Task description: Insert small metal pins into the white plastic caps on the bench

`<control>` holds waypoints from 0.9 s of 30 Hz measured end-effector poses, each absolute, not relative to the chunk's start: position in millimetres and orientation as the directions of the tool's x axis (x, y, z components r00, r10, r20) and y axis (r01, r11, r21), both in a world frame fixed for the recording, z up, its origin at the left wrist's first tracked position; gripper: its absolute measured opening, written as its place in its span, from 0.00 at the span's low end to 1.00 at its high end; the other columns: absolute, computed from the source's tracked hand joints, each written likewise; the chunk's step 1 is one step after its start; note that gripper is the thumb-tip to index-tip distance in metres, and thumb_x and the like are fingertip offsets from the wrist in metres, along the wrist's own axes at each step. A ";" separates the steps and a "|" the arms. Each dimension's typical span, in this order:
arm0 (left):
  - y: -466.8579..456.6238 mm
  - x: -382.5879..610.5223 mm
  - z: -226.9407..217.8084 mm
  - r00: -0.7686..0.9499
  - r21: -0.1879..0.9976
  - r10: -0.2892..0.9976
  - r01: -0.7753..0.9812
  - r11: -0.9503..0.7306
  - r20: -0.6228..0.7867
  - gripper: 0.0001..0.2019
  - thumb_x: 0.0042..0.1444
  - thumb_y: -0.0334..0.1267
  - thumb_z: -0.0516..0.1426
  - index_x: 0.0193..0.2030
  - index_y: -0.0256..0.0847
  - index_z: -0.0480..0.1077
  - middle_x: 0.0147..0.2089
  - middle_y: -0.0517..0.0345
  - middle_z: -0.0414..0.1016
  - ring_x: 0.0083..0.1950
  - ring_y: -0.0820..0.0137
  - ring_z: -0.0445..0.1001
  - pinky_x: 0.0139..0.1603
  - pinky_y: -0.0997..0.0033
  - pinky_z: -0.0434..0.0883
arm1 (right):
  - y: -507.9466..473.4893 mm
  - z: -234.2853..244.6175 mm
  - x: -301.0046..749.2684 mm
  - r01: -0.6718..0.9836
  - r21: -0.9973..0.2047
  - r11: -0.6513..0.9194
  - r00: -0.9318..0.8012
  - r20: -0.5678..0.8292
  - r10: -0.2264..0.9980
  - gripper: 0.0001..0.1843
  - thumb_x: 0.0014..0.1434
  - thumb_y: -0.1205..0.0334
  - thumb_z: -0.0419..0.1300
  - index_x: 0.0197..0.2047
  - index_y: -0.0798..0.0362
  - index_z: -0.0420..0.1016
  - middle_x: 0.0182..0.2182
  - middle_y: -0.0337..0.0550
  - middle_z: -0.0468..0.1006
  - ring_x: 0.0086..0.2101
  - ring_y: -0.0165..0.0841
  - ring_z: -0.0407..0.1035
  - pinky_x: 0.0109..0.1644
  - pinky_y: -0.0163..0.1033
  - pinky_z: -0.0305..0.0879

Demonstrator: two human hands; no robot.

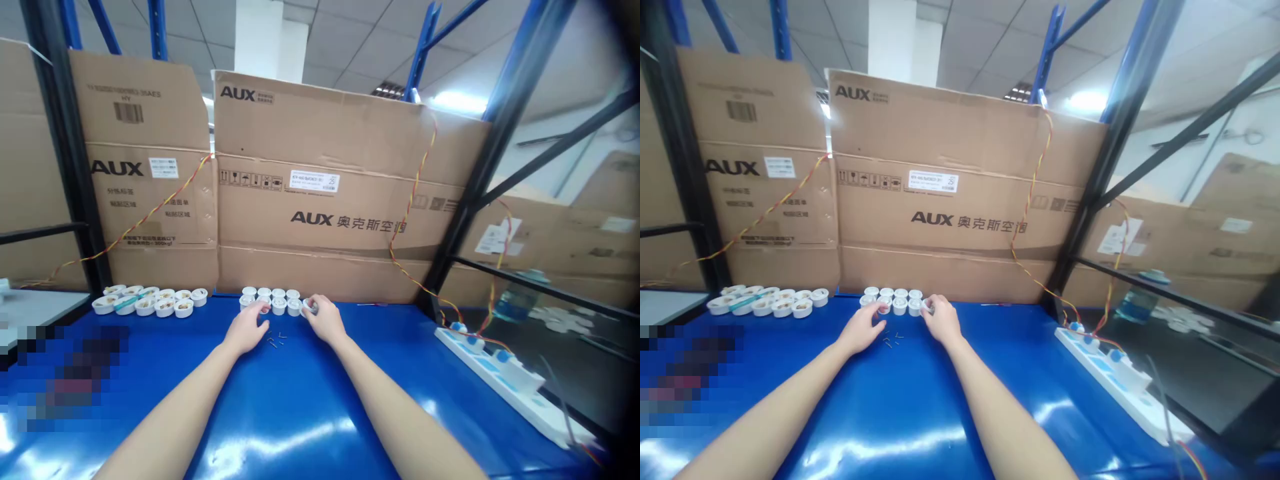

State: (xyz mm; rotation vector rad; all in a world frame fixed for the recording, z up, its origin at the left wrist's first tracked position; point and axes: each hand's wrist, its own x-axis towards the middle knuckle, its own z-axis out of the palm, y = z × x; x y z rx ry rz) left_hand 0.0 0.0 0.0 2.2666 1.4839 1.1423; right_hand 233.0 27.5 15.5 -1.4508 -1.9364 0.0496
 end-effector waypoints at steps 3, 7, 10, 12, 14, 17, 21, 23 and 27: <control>-5.3 6.8 3.1 0.284 0.554 0.799 0.597 -0.580 0.530 0.26 0.51 0.37 0.59 0.58 0.43 0.63 0.54 0.52 0.72 0.50 0.62 0.73 0.52 0.63 0.70 | 13.1 19.3 211.2 0.645 -0.499 0.578 -0.266 0.563 0.783 0.07 0.56 0.58 0.59 0.35 0.51 0.68 0.41 0.44 0.75 0.39 0.34 0.68 0.44 0.37 0.63; -8.0 10.6 7.7 0.315 0.560 0.773 0.547 -0.622 0.551 0.27 0.51 0.35 0.59 0.59 0.43 0.63 0.59 0.53 0.70 0.57 0.61 0.70 0.59 0.63 0.66 | 0.2 14.9 184.9 0.449 -0.593 0.668 -0.422 0.518 0.744 0.08 0.57 0.60 0.59 0.40 0.50 0.69 0.43 0.42 0.75 0.41 0.34 0.69 0.45 0.37 0.65; -3.1 4.9 8.7 0.167 0.609 0.801 0.566 -0.555 0.575 0.23 0.52 0.35 0.58 0.56 0.44 0.65 0.57 0.53 0.72 0.57 0.61 0.70 0.59 0.62 0.66 | 0.7 12.0 182.1 0.401 -0.622 0.673 -0.411 0.535 0.739 0.17 0.58 0.61 0.59 0.51 0.49 0.66 0.49 0.44 0.72 0.44 0.33 0.69 0.45 0.37 0.66; 2.0 -0.8 7.5 0.053 0.645 0.800 0.561 -0.519 0.597 0.21 0.52 0.36 0.59 0.55 0.43 0.66 0.56 0.53 0.72 0.57 0.61 0.70 0.58 0.62 0.66 | 4.0 10.3 184.4 0.472 -0.549 0.690 -0.434 0.537 0.724 0.14 0.57 0.62 0.59 0.48 0.50 0.70 0.47 0.44 0.73 0.44 0.34 0.68 0.47 0.38 0.65; 6.7 -5.4 5.0 -0.015 0.670 0.794 0.546 -0.503 0.608 0.21 0.51 0.36 0.59 0.53 0.43 0.65 0.55 0.53 0.73 0.56 0.62 0.71 0.58 0.62 0.67 | 7.9 7.7 185.2 0.558 -0.443 0.702 -0.494 0.503 0.710 0.06 0.56 0.63 0.60 0.39 0.50 0.75 0.40 0.43 0.76 0.42 0.35 0.69 0.49 0.40 0.63; 10.3 -7.8 0.9 -0.045 0.686 0.797 0.539 -0.488 0.602 0.21 0.50 0.35 0.59 0.52 0.43 0.65 0.54 0.54 0.74 0.54 0.62 0.72 0.57 0.62 0.68 | 13.6 2.5 181.5 0.625 -0.371 0.687 -0.537 0.434 0.723 0.04 0.55 0.65 0.61 0.34 0.50 0.78 0.34 0.42 0.77 0.38 0.34 0.69 0.48 0.40 0.62; 10.4 -5.2 -1.5 -0.025 0.670 0.792 0.550 -0.498 0.610 0.20 0.50 0.34 0.59 0.52 0.43 0.66 0.54 0.54 0.73 0.55 0.62 0.71 0.57 0.62 0.67 | 20.2 -2.9 176.3 0.649 -0.370 0.665 -0.548 0.379 0.746 0.06 0.55 0.65 0.60 0.34 0.50 0.79 0.34 0.42 0.78 0.37 0.35 0.69 0.46 0.39 0.63; 10.2 -3.8 -1.6 -0.020 0.668 0.792 0.550 -0.501 0.610 0.21 0.50 0.34 0.60 0.52 0.44 0.66 0.54 0.54 0.73 0.55 0.62 0.71 0.58 0.62 0.67 | 22.5 -4.3 175.9 0.649 -0.379 0.660 -0.556 0.355 0.751 0.06 0.55 0.65 0.60 0.34 0.51 0.79 0.34 0.43 0.78 0.37 0.34 0.69 0.45 0.38 0.63; 11.0 -3.1 -1.9 -0.027 0.680 0.797 0.540 -0.496 0.603 0.21 0.50 0.33 0.59 0.52 0.44 0.67 0.54 0.55 0.73 0.55 0.62 0.71 0.58 0.61 0.67 | 23.6 -5.2 176.8 0.637 -0.388 0.666 -0.569 0.345 0.746 0.06 0.55 0.65 0.60 0.34 0.51 0.78 0.34 0.43 0.77 0.36 0.34 0.69 0.43 0.37 0.63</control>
